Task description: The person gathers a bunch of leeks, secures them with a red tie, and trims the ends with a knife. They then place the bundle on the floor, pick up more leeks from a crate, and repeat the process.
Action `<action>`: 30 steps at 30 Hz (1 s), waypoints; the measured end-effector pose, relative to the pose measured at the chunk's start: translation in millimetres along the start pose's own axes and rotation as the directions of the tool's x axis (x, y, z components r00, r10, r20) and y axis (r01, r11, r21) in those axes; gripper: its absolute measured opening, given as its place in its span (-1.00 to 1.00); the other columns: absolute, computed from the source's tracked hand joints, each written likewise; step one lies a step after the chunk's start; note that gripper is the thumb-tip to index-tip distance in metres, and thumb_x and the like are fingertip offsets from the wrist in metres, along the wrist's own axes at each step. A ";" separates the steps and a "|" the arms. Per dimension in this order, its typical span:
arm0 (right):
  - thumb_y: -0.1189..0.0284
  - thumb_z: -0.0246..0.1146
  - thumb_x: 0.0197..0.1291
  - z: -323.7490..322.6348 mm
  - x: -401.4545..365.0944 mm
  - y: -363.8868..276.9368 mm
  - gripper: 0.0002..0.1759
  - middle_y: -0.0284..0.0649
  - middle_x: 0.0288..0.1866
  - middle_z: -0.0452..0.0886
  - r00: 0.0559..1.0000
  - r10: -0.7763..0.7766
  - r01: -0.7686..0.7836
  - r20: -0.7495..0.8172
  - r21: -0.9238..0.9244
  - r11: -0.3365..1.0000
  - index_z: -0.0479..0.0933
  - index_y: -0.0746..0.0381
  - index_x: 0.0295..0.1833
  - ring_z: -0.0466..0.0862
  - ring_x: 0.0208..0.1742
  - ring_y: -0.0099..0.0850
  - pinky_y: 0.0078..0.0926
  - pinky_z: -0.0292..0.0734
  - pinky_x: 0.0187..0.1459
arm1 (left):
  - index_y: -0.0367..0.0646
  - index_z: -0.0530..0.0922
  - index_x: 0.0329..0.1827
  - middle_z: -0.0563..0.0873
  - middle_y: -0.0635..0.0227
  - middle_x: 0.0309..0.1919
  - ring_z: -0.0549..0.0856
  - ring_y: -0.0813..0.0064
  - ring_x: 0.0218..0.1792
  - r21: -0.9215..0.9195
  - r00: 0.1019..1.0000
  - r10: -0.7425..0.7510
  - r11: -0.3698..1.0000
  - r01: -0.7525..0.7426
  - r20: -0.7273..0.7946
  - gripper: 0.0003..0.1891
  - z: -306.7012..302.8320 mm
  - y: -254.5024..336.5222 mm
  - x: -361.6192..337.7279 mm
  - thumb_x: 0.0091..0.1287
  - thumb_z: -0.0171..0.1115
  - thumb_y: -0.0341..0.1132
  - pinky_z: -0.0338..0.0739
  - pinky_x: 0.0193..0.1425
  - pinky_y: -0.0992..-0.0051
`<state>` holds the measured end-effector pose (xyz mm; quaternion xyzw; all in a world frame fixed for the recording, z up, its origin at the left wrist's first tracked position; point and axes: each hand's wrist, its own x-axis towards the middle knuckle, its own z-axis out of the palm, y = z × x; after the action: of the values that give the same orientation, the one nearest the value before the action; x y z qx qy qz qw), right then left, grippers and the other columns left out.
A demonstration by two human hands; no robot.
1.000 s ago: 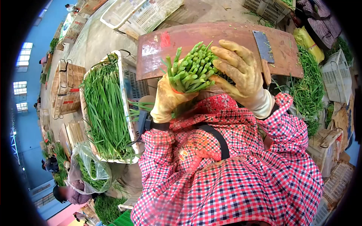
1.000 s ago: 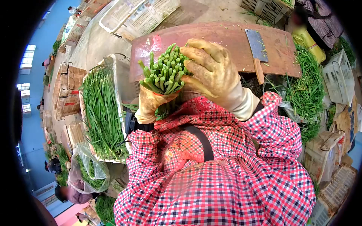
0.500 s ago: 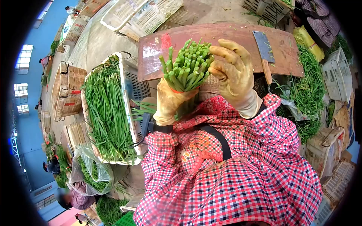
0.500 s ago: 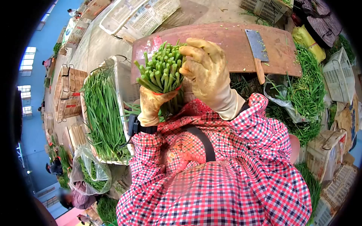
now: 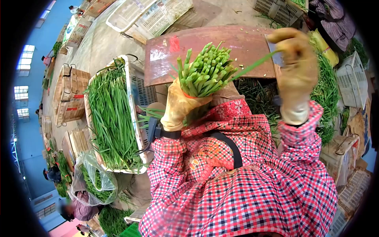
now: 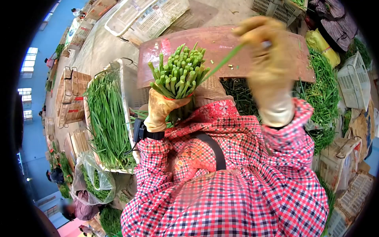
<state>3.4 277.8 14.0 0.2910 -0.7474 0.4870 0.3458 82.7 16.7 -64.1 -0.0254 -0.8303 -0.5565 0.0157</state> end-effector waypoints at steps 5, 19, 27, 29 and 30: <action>0.51 0.13 0.44 -117.2 17.5 49.7 -0.84 -0.02 -0.01 0.70 0.980 -0.058 0.031 -0.192 -0.140 0.990 0.56 0.36 -0.04 0.71 -0.03 -0.32 -0.49 0.62 0.01 | -0.26 0.51 0.27 0.76 0.28 0.01 0.70 0.51 -0.02 0.189 0.984 0.175 0.967 -0.170 -0.010 -0.23 -2.5 -8.4 -5.3 -0.11 0.63 -0.43 0.58 0.14 0.45; 0.36 0.48 0.13 -29.3 -37.3 33.5 -0.52 -0.05 0.25 0.60 0.870 0.279 -0.296 0.407 -0.023 0.955 0.58 0.22 0.17 0.54 0.31 -0.27 -0.34 0.37 0.36 | -0.25 0.56 0.19 0.72 0.27 0.06 0.67 0.39 0.04 0.086 0.961 0.264 0.963 -0.256 -0.089 -0.25 -42.4 23.7 -9.3 -0.20 0.64 -0.39 0.54 0.18 0.37; 0.13 0.70 -0.32 107.1 -81.3 -9.5 0.40 0.07 0.47 0.30 0.791 0.022 -0.297 0.611 0.353 0.887 0.00 0.23 0.59 0.37 0.46 -0.10 -0.30 0.28 0.45 | -0.23 0.55 0.21 0.70 0.34 0.03 0.65 0.41 0.05 -0.458 0.970 0.061 0.873 -0.166 -0.235 -0.28 -61.5 58.5 -26.4 -0.17 0.49 -0.48 0.54 0.20 0.39; 0.25 0.67 -0.21 99.8 -70.0 -58.0 0.32 0.09 0.46 0.34 0.667 0.161 -0.550 0.728 0.334 0.766 -0.02 0.27 0.59 0.44 0.41 -0.13 -0.27 0.35 0.41 | -0.25 0.55 0.20 0.71 0.32 0.02 0.66 0.41 0.03 -0.495 0.942 0.140 0.822 -0.283 -0.306 -0.32 -60.1 74.7 -23.3 -0.14 0.44 -0.50 0.54 0.18 0.41; 0.37 0.62 -0.14 115.9 -80.4 -59.5 0.17 0.10 0.40 0.42 0.796 0.172 -0.471 0.581 0.413 0.780 0.09 0.30 0.55 0.51 0.36 -0.17 -0.26 0.42 0.34 | -0.25 0.54 0.21 0.71 0.33 0.03 0.66 0.41 0.03 -0.448 0.932 0.177 0.838 -0.311 -0.316 -0.32 -63.8 75.8 -18.5 -0.13 0.43 -0.50 0.54 0.18 0.41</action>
<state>69.8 156.8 -52.2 0.3571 -0.6834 0.6345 -0.0538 105.6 -14.0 29.1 -0.0612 -0.6419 -0.7405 0.1894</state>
